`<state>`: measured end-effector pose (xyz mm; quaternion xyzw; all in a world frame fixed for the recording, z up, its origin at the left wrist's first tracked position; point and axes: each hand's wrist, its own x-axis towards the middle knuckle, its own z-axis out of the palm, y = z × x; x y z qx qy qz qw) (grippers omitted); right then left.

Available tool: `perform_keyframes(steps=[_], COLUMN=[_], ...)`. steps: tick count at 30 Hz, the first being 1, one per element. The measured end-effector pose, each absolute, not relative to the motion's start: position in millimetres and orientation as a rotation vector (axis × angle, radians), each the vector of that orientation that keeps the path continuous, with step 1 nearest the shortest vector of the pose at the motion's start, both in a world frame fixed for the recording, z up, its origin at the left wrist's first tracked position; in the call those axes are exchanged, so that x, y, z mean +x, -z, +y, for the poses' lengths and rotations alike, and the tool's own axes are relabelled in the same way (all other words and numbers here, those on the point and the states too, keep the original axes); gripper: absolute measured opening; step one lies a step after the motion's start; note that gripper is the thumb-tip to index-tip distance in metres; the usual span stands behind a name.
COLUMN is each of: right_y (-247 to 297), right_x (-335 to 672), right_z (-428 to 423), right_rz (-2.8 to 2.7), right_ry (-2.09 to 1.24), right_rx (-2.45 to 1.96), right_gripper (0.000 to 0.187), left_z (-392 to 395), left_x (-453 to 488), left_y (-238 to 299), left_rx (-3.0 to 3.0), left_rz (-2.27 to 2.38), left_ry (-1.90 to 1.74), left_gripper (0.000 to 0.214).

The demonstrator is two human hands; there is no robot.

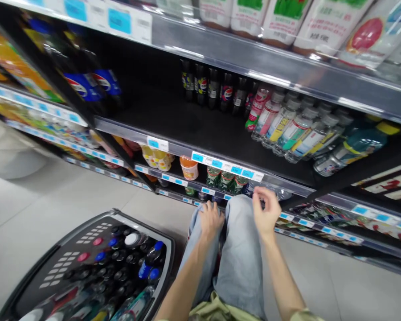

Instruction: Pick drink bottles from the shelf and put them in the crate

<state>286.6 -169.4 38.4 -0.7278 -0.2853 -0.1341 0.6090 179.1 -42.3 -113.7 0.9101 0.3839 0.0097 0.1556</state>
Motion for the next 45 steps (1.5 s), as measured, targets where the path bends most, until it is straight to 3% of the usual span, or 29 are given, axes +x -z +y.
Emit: perform_keyframes(steps=[3,7,9,15,18,28,37,45], right_y=[-88,-124,-126,-112,-113,-123,-132,-152], right_x=[324,365,390,472,494,533,514,447], right_z=[-196,-219,-220,-196,-186,-173,-176,-197], right_rz=[-0.443,-0.431,-0.475,-0.424,-0.426,-0.409,-0.369,-0.534], right_ry=[0.519,0.714,0.701,0.546,0.386,0.369,0.452,0.198], right_rx=[-1.475,-1.515,-1.612,-1.951,-2.086,-2.195,-2.130,-1.728], right_gripper=[0.025,0.029,0.035,0.081,0.090,0.070,0.070,0.068], left_z=[-38,-31,-29,-26,-26,-28,-27,-26], left_x=[178,175,173,169,168,173,175,171], left_y=[115,118,119,119,117,106,103,107], left_rx=[2.630,2.654,2.661,2.676,2.694,2.712,2.723,2.718], left_rz=[1.079,1.035,1.041,1.048,1.069,1.105,1.104,1.094], left_ry=[-0.074,-0.112,-0.126,-0.109,-0.076,0.027,0.059,-0.016], left_gripper=[0.049,0.049,0.051,0.054,0.056,0.057,0.053,0.054])
